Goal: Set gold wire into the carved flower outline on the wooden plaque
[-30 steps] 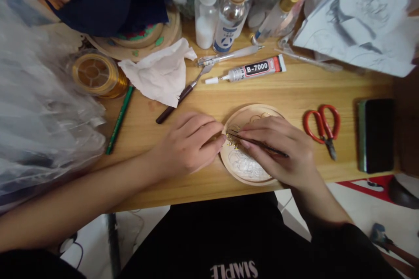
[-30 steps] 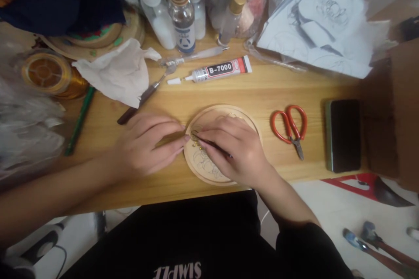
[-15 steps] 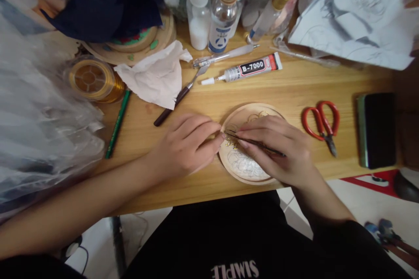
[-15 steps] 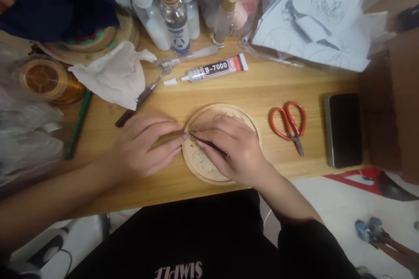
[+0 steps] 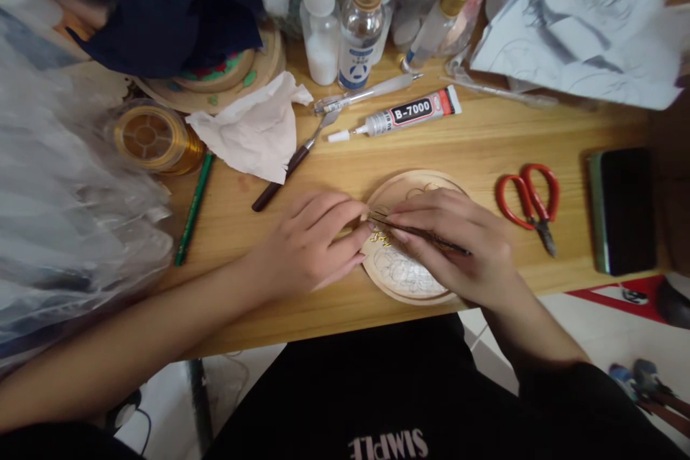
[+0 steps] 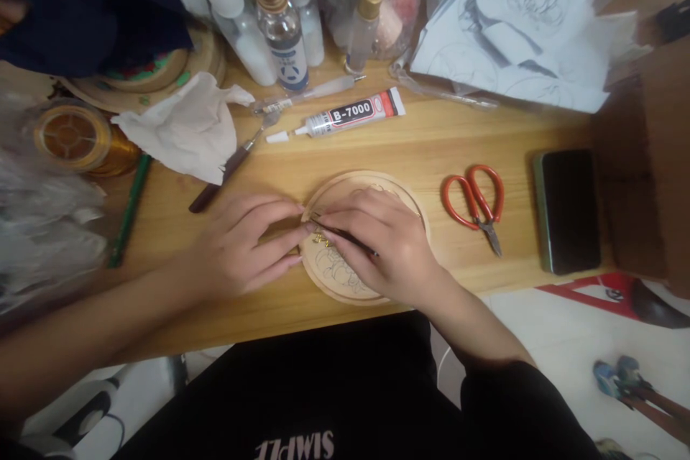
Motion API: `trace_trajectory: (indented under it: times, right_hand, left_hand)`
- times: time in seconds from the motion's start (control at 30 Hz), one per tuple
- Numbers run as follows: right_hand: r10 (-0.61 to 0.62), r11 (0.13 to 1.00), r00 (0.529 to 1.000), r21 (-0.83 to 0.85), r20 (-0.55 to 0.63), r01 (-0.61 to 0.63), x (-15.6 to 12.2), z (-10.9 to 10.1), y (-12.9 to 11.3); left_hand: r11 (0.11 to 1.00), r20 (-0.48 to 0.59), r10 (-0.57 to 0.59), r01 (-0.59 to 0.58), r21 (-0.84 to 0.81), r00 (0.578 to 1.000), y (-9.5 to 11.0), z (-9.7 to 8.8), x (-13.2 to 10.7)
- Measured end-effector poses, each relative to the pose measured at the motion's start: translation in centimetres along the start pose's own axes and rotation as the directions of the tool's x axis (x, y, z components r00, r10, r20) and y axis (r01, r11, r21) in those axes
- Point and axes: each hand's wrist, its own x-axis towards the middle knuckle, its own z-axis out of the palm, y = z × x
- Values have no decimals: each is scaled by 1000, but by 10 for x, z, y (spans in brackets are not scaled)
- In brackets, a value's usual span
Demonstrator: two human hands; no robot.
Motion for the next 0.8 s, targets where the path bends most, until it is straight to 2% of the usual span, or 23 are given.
trace_trajectory:
  times: [0.2, 0.8]
  right_hand:
    - [-18, 1000, 1000, -22, 17, 19, 0, 2, 0]
    - [-25, 1000, 1000, -12, 6, 25, -1, 1, 1]
  left_hand:
    - [998, -61, 47, -48, -28, 997, 0, 0, 0]
    - [999, -96, 45, -45, 3, 994, 1, 0, 2]
